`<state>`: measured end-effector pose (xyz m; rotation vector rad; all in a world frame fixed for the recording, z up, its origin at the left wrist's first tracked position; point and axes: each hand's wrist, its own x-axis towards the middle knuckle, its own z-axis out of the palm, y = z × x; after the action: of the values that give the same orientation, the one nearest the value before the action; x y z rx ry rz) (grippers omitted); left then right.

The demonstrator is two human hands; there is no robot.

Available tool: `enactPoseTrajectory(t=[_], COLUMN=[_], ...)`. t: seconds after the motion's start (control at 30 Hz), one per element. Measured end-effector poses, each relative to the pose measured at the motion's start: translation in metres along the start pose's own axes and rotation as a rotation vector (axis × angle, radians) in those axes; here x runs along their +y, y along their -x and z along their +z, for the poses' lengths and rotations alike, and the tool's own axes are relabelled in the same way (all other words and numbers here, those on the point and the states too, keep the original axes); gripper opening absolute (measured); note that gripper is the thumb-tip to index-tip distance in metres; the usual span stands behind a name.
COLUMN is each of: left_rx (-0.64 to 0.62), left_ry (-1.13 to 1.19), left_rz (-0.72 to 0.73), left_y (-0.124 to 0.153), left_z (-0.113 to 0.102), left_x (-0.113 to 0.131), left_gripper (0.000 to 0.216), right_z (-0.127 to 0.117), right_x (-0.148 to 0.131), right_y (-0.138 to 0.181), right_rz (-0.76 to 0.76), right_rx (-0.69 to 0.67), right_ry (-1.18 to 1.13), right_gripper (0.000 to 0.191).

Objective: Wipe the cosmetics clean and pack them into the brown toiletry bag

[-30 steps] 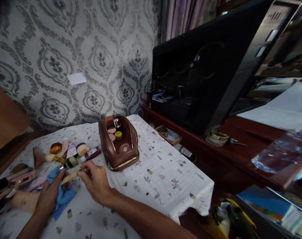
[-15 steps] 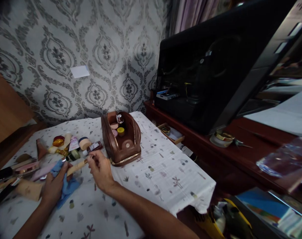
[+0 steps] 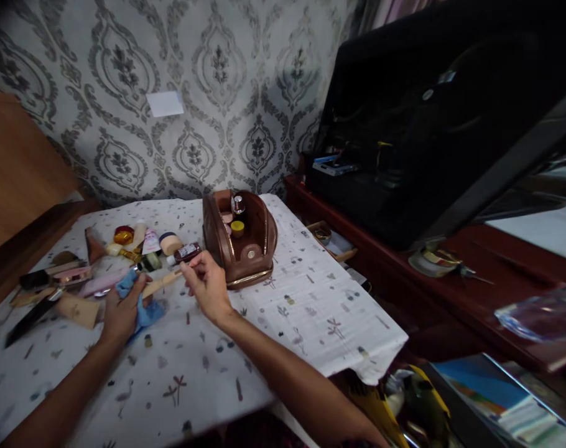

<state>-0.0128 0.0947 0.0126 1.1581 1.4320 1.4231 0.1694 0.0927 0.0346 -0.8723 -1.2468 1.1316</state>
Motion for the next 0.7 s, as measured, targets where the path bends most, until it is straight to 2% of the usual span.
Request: enactPoseTrajectory(t=[0.1,0.27,0.4,0.57,0.7], left_rx=[-0.010,-0.105,-0.182,-0.206,-0.223], left_ry=[-0.075,-0.105,-0.146,-0.205,-0.240], left_rz=[0.007,0.019,0.052,0.015,0.010], left_y=[0.003,0.009,0.007,0.002,0.003], left_z=[0.000,0.003,0.004,0.003,0.005], left_x=[0.000,-0.003,-0.008,-0.013,-0.010], left_gripper=[0.051,0.053,0.055,0.053,0.050], right_z=[-0.005,-0.021,-0.050,-0.095,-0.116], right_x=[-0.007,-0.026,-0.055,-0.094,-0.109], right_y=[0.002,0.005,0.003,-0.013,-0.028], right_rz=[-0.001,-0.122,-0.202,-0.357,-0.415], right_rx=[-0.011,0.002,0.057,0.211,0.255], right_ry=[-0.005,0.086,0.194,0.380,0.489], right_gripper=[0.032,0.028,0.028,0.031,0.032])
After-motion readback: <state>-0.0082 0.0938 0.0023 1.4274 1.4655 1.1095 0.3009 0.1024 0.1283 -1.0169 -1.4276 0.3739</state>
